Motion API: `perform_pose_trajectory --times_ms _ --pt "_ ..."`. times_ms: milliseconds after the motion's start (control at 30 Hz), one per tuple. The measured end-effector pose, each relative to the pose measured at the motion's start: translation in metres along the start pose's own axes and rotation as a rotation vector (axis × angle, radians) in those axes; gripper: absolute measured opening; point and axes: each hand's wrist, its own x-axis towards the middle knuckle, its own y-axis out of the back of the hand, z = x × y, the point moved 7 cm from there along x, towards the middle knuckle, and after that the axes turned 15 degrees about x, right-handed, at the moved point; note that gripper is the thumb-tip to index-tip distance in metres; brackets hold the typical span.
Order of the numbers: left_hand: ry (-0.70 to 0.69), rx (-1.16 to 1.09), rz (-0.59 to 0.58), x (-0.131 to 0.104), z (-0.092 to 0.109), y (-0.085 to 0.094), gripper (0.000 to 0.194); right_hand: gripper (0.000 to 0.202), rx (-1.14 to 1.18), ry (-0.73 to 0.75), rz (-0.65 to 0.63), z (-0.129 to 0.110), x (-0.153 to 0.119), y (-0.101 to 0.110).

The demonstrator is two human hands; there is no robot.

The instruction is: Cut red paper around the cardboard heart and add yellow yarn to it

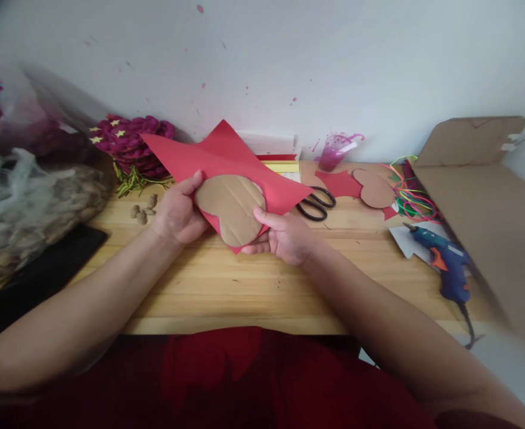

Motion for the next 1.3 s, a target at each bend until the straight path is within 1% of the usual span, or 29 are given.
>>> perform_pose_trajectory --times_ms 167,467,833,1067,1167,1300 --pt "-0.002 -0.030 -0.007 0.001 -0.001 -0.001 0.022 0.026 -0.005 -0.007 -0.008 0.000 0.001 0.002" --pt "0.014 -0.052 0.006 0.000 -0.001 0.000 0.020 0.025 -0.025 0.012 0.042 -0.003 0.000 0.001" --pt "-0.029 -0.046 0.008 -0.001 0.002 -0.001 0.020 0.021 -0.020 0.036 0.018 -0.004 0.000 0.003" --pt "-0.015 -0.044 0.035 -0.003 0.003 -0.001 0.021 0.023 -0.038 0.038 0.045 -0.004 0.001 0.005" --pt "-0.011 -0.049 0.015 -0.004 0.006 -0.002 0.020 0.021 -0.050 0.049 0.060 -0.006 0.002 0.006" --pt "-0.009 -0.058 -0.049 -0.004 0.009 -0.005 0.027 0.019 -0.061 0.058 0.063 -0.007 0.003 0.008"
